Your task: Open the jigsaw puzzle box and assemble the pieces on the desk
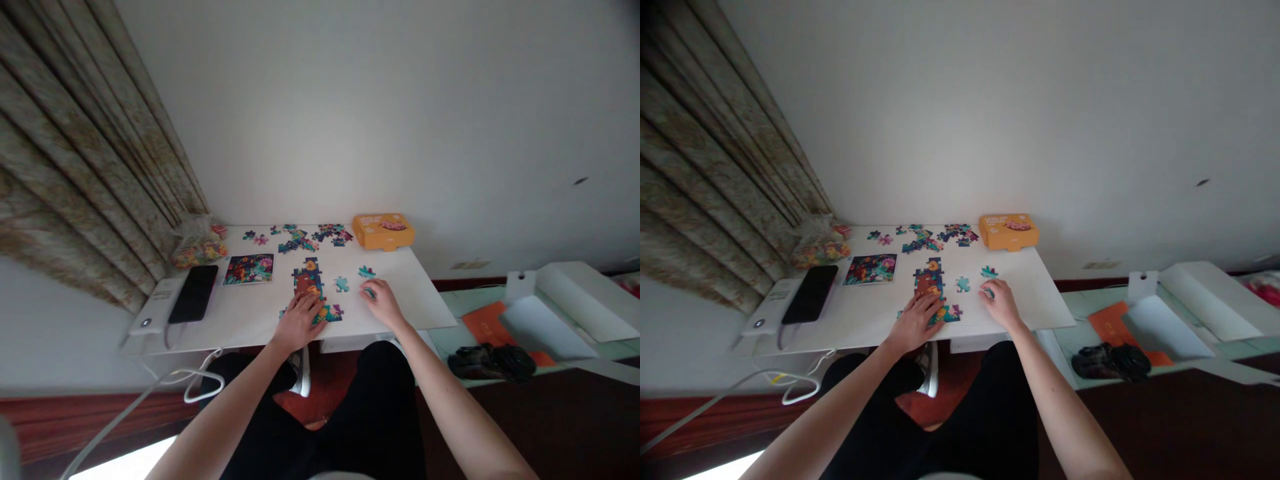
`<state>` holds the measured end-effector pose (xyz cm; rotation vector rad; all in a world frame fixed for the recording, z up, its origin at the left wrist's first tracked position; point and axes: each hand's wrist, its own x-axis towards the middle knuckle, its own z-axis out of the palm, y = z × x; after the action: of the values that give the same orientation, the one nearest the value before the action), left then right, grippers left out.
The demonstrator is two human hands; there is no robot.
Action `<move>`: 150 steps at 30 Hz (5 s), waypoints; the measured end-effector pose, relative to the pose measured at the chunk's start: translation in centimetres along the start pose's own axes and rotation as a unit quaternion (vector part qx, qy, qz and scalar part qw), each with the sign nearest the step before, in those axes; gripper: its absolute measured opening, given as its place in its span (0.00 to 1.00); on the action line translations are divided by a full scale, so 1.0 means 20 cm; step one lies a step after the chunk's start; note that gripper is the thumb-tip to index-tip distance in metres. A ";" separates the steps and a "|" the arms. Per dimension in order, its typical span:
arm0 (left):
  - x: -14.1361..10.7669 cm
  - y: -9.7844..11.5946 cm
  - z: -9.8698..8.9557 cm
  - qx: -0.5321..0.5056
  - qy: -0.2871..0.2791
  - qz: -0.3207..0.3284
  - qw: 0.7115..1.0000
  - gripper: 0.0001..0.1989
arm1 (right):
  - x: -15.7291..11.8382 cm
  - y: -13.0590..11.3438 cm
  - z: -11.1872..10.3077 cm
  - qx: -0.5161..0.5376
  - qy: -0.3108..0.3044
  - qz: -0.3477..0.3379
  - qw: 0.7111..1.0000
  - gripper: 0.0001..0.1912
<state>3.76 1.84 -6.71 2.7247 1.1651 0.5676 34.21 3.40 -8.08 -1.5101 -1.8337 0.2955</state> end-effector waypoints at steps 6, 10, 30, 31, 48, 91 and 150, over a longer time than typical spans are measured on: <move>-0.02 -0.16 -0.07 -0.019 0.038 -0.026 0.999 0.20 | 0.14 -0.08 0.09 0.032 -0.015 -0.006 0.999 0.05; -0.04 -0.35 -0.09 -0.032 0.036 -0.033 0.998 0.19 | 0.31 -0.12 0.19 0.059 -0.045 0.014 0.997 0.06; -0.05 -0.35 -0.09 -0.039 0.065 -0.106 0.992 0.12 | 1.04 -0.26 0.74 -0.127 -0.138 0.062 0.980 0.18; -0.05 -0.35 -0.09 -0.038 0.061 -0.104 0.992 0.12 | 1.07 -0.26 0.75 -0.132 -0.129 0.063 0.981 0.17; -0.04 -0.34 -0.09 -0.071 0.044 -0.137 0.987 0.14 | 1.56 -0.54 1.23 -0.098 -0.240 -0.018 0.966 0.26; 0.03 0.01 0.01 -0.026 -0.030 0.088 0.995 0.19 | -0.09 -0.08 0.13 0.165 -0.128 0.054 0.976 0.14; 0.11 0.15 0.11 -0.053 -0.056 0.130 0.988 0.24 | -0.11 0.16 -0.08 0.002 -0.035 0.033 0.999 0.21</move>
<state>8.03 1.39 -7.28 2.7930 0.7374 0.4804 37.67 1.81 -9.76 -1.5788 -1.8383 0.3874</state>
